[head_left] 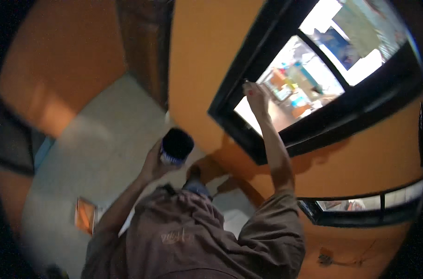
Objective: The person paints the top part of a window frame black using a paintbrush and a container of paint.
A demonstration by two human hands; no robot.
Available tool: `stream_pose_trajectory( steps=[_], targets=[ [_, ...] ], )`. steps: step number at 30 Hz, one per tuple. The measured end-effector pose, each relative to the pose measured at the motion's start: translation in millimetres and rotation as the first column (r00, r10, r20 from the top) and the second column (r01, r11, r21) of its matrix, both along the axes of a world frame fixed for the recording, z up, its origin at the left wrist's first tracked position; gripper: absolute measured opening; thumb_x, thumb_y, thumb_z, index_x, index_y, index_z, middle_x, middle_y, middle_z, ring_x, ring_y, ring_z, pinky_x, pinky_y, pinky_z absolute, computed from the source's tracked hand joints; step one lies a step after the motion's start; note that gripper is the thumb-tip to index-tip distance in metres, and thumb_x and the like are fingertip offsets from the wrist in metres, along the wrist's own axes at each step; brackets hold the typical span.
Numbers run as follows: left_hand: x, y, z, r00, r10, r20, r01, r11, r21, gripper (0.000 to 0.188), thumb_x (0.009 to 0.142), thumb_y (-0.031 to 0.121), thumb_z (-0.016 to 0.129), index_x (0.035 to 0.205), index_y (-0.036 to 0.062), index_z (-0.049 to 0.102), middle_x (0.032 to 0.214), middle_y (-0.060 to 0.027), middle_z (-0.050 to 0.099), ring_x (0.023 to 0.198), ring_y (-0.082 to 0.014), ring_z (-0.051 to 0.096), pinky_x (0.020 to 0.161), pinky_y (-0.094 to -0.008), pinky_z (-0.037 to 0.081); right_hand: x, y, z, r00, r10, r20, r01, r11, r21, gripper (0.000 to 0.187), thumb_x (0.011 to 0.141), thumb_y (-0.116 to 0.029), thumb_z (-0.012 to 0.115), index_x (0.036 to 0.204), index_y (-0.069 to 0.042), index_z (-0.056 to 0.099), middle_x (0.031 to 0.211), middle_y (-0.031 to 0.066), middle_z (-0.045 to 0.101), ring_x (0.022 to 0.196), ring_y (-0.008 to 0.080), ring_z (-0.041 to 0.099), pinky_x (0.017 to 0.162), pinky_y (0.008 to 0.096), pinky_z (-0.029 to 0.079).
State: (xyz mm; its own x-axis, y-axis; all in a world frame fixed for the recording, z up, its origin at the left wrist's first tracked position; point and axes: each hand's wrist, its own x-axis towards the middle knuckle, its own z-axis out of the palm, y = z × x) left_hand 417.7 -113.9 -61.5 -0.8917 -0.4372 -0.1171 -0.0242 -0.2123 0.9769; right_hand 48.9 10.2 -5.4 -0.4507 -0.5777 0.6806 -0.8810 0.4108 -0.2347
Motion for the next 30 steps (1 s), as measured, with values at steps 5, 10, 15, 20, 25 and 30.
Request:
stream_pose_trajectory(
  steps=[5, 10, 15, 20, 25, 30],
  targets=[
    [27.1, -4.8, -23.2, 0.953, 0.216, -0.213, -0.189, 0.972, 0.141, 0.082, 0.062, 0.013, 0.087, 0.130, 0.0064, 0.041, 0.125, -0.0084, 0.049, 0.119, -0.0226, 0.048, 0.100, -0.0351, 0.041, 162.4, 28.3, -65.4, 0.581, 0.332, 0.743, 0.425, 0.655, -0.624, 0.027, 0.094, -0.018, 0.053, 0.104, 0.005, 0.063, 0.078, 0.0077, 0.064, 0.061, 0.0110, 0.057, 0.054, 0.0249, 0.046],
    [53.8, -14.9, -42.1, 0.932, 0.202, -0.302, -0.331, 0.816, -0.473, 0.089, 0.055, 0.009, 0.089, 0.129, 0.0076, 0.042, 0.127, -0.0082, 0.045, 0.120, -0.0210, 0.046, 0.103, -0.0340, 0.040, 282.6, 59.9, -69.0, 0.334, 0.737, 0.588, 0.360, 0.477, -0.802, 0.039, 0.099, -0.025, 0.040, 0.108, 0.009, 0.057, 0.069, 0.0094, 0.057, 0.056, 0.0145, 0.053, 0.051, 0.0277, 0.043],
    [65.6, -5.2, -50.7, 0.904, 0.288, -0.317, -0.332, 0.938, -0.097, 0.094, 0.047, 0.003, 0.090, 0.128, 0.0084, 0.043, 0.127, -0.0080, 0.044, 0.122, -0.0218, 0.043, 0.104, -0.0337, 0.040, 327.8, 69.2, -20.1, 0.796, 0.381, 0.471, -0.001, 0.779, -0.628, 0.039, 0.099, -0.025, 0.037, 0.099, 0.010, 0.053, 0.066, 0.0122, 0.055, 0.050, 0.0169, 0.052, 0.050, 0.0258, 0.045],
    [78.0, -7.1, -40.0, 0.872, 0.299, -0.386, -0.463, 0.759, -0.458, 0.089, 0.048, 0.004, 0.089, 0.126, 0.0082, 0.046, 0.128, -0.0090, 0.044, 0.122, -0.0248, 0.044, 0.104, -0.0343, 0.039, 320.8, 79.2, 11.2, 0.666, 0.594, 0.452, -0.475, 0.804, -0.356, 0.020, 0.084, -0.012, 0.065, 0.097, 0.004, 0.063, 0.077, 0.0146, 0.063, 0.059, 0.0155, 0.060, 0.055, 0.0266, 0.047],
    [81.2, -11.6, -37.3, 0.844, 0.293, -0.450, -0.532, 0.567, -0.629, 0.082, 0.055, 0.014, 0.088, 0.126, 0.0081, 0.048, 0.127, -0.0126, 0.046, 0.121, -0.0297, 0.046, 0.102, -0.0379, 0.040, 326.9, 43.0, 44.3, 0.690, 0.599, 0.407, -0.608, 0.784, -0.123, 0.026, 0.076, -0.004, 0.069, 0.102, -0.001, 0.068, 0.081, 0.0138, 0.064, 0.069, 0.0216, 0.061, 0.061, 0.0292, 0.047],
    [88.6, -15.6, -36.5, 0.823, 0.352, -0.445, -0.567, 0.486, -0.664, 0.080, 0.056, 0.016, 0.088, 0.125, 0.0087, 0.049, 0.127, -0.0127, 0.047, 0.120, -0.0302, 0.046, 0.101, -0.0388, 0.041, 334.5, 19.2, 48.0, 0.731, 0.530, 0.430, -0.608, 0.792, 0.056, 0.026, 0.076, -0.005, 0.070, 0.102, -0.004, 0.066, 0.085, 0.0122, 0.064, 0.073, 0.0239, 0.064, 0.066, 0.0302, 0.050]
  ],
)
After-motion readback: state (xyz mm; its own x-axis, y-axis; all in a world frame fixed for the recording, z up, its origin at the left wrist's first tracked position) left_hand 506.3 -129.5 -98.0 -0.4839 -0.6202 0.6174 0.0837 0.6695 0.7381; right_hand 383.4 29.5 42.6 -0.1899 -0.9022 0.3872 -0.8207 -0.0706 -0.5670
